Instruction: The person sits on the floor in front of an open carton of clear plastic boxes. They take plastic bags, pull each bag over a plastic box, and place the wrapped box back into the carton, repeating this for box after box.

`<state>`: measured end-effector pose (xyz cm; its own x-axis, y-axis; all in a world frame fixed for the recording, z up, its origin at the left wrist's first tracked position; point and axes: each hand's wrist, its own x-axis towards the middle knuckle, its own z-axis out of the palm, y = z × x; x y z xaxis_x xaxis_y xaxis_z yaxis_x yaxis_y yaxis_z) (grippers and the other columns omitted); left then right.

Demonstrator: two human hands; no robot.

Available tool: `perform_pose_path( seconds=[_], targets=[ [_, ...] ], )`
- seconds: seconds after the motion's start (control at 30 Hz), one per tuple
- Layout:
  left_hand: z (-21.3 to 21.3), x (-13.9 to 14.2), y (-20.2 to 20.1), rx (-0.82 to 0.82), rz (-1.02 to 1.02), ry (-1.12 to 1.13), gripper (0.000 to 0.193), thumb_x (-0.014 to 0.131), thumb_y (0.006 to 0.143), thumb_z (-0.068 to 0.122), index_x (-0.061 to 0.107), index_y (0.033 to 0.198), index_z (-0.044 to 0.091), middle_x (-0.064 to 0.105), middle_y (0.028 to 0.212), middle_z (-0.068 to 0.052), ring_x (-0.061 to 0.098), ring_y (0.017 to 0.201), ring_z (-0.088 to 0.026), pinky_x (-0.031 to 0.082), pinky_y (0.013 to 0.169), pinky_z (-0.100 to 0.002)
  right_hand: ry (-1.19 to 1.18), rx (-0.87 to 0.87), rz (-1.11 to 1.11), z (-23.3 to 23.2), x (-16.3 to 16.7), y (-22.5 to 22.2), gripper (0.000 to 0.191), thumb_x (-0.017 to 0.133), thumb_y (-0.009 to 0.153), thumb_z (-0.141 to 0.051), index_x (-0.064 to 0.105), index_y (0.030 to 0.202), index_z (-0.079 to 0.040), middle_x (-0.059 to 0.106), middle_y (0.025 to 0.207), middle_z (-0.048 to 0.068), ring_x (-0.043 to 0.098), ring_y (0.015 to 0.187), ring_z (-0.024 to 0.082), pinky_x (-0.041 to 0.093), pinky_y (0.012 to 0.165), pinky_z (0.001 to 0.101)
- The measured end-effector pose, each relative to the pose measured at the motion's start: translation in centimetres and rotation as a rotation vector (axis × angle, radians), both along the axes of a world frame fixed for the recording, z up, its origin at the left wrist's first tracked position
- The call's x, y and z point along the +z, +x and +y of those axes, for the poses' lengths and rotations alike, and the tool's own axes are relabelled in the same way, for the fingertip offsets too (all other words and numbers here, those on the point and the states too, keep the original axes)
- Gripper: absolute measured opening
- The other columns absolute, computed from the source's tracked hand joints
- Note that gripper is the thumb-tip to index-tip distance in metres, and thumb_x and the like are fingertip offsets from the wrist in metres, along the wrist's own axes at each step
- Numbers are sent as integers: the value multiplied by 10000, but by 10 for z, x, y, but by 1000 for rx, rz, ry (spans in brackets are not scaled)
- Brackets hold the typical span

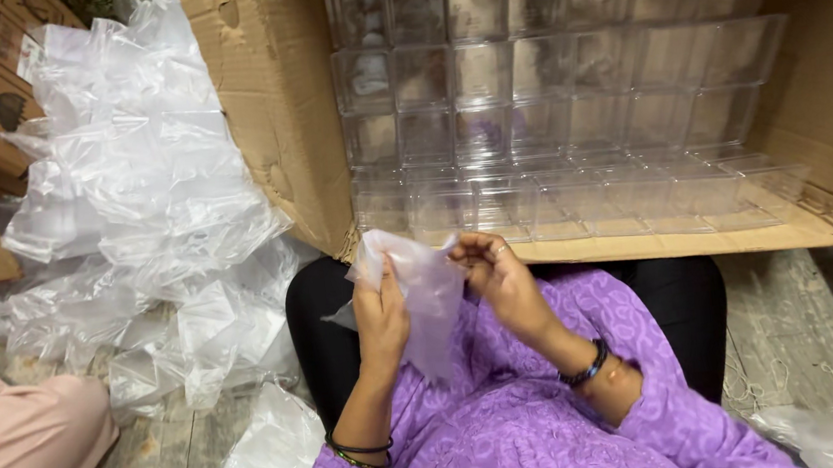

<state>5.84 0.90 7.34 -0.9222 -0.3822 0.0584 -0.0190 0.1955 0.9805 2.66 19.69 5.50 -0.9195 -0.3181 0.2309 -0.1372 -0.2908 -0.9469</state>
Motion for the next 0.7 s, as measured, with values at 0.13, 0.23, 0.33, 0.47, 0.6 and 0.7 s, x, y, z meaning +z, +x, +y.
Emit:
perform_pose_path(
  seconds=[0.13,0.23,0.33,0.47,0.6,0.7],
  targets=[
    [6,5,-5,-49,190,-64,304,502,1046,196,580,1230,-34,689,1032,-112,673,930,-176,541,784,-320,114,-46,64,-13,-1,7,471,724,992,-256,544,1324,26,643,1199,99,624,1093,133,518,950,316],
    [8,8,-4,-84,158,-22,294,474,1030,141,592,1246,-21,729,997,-122,700,914,-202,549,800,-338,160,-51,-78,-26,-18,-8,287,669,1077,-172,668,1261,47,716,1118,151,660,991,150,562,876,327],
    [5,9,-1,-108,170,-66,256,477,1069,100,608,1242,-36,743,1050,-182,722,1007,-292,542,871,-375,-118,87,-248,-23,-30,-31,290,644,1160,-127,616,1272,139,653,1129,209,611,1018,187,511,893,338],
    [-1,7,0,80,116,-306,348,545,936,51,548,1267,-58,701,1031,-274,693,1014,-431,532,844,-445,11,-157,-140,-13,-15,-24,386,579,1084,-194,489,1407,-3,605,1279,116,615,1119,142,507,1013,282],
    [1,4,-5,130,130,-494,404,605,815,24,545,1207,-54,678,1017,-301,653,991,-491,510,839,-502,132,-123,196,-21,15,0,784,762,890,-136,289,1491,37,486,1413,133,487,1305,204,427,1078,302],
    [5,4,-7,89,108,-464,268,621,894,55,585,1145,-31,702,975,-268,684,984,-447,518,831,-478,-74,-34,-163,-38,19,-13,681,770,844,-120,397,1402,-8,600,1256,87,589,1148,150,506,975,271]
  ],
)
